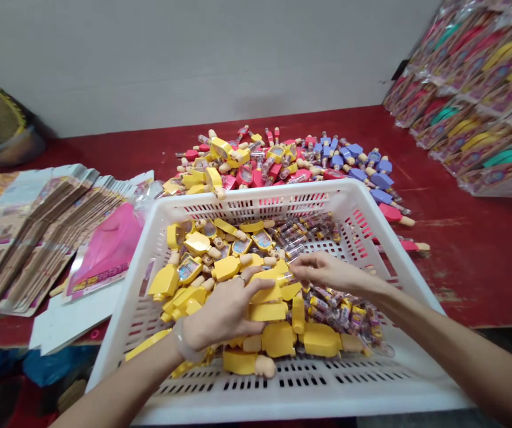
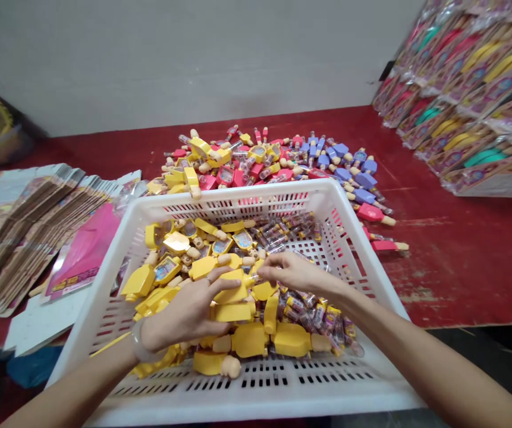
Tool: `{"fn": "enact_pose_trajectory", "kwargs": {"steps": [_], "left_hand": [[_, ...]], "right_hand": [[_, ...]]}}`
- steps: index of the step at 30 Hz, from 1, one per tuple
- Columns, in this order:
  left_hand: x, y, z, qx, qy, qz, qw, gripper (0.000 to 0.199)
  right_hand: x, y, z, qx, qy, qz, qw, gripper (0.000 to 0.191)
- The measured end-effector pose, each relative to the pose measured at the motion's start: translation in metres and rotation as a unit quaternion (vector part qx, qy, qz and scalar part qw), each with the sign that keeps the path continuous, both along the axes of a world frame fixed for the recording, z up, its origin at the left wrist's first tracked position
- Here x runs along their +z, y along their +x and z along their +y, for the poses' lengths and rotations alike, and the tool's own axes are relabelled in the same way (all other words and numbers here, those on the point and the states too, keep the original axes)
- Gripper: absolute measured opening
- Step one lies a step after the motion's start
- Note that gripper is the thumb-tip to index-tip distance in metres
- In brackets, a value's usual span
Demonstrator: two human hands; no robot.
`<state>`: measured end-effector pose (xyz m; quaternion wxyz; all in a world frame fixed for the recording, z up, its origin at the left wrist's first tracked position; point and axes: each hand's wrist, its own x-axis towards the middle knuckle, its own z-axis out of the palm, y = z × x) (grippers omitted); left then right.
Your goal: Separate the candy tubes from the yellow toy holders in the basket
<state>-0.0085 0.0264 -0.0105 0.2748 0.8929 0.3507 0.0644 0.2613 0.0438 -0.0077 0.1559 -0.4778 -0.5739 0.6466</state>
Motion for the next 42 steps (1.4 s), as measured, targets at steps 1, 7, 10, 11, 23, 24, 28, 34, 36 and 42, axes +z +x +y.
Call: {"fn": "enact_pose_trajectory", "kwargs": {"steps": [1,7,10,11,23,24,28,34,36,42], "left_hand": [[0.001,0.000,0.000,0.017,-0.039,-0.012,0.999,0.069],[0.000,0.000,-0.001,0.007,0.052,0.008,0.999,0.065],[0.002,-0.002,0.004,-0.002,0.038,0.029,0.999,0.064],[0.005,-0.003,0.005,0.012,0.000,0.016,1.000,0.066],[0.010,-0.006,0.001,-0.022,0.087,0.050,0.995,0.068],[0.012,-0.006,0.001,-0.014,0.067,0.040,0.997,0.070],[0.021,-0.008,0.001,0.022,-0.059,-0.034,0.997,0.068],[0.008,-0.004,-0.007,-0.044,0.121,0.042,0.991,0.068],[0.004,-0.005,-0.006,-0.062,0.144,0.052,0.986,0.069],[0.010,-0.008,0.004,-0.013,-0.024,-0.024,0.999,0.069]], "right_hand": [[0.003,0.000,0.000,-0.012,0.030,0.005,0.999,0.041],[-0.004,-0.005,-0.002,-0.059,-0.023,0.010,0.998,0.051],[-0.011,-0.005,-0.001,-0.046,-0.019,-0.021,0.999,0.053],[-0.011,-0.005,0.000,-0.046,0.007,-0.011,0.999,0.047],[-0.023,-0.007,-0.002,-0.024,0.021,-0.003,1.000,0.059],[-0.021,-0.007,-0.001,-0.029,0.045,0.002,0.999,0.053],[-0.006,-0.007,-0.005,-0.022,0.146,0.023,0.989,0.041],[-0.016,-0.010,-0.018,0.036,0.030,-0.026,0.999,0.052],[-0.022,-0.012,-0.017,0.051,-0.012,-0.022,0.998,0.062],[-0.005,-0.008,-0.012,0.093,0.087,-0.013,0.992,0.041]]}}
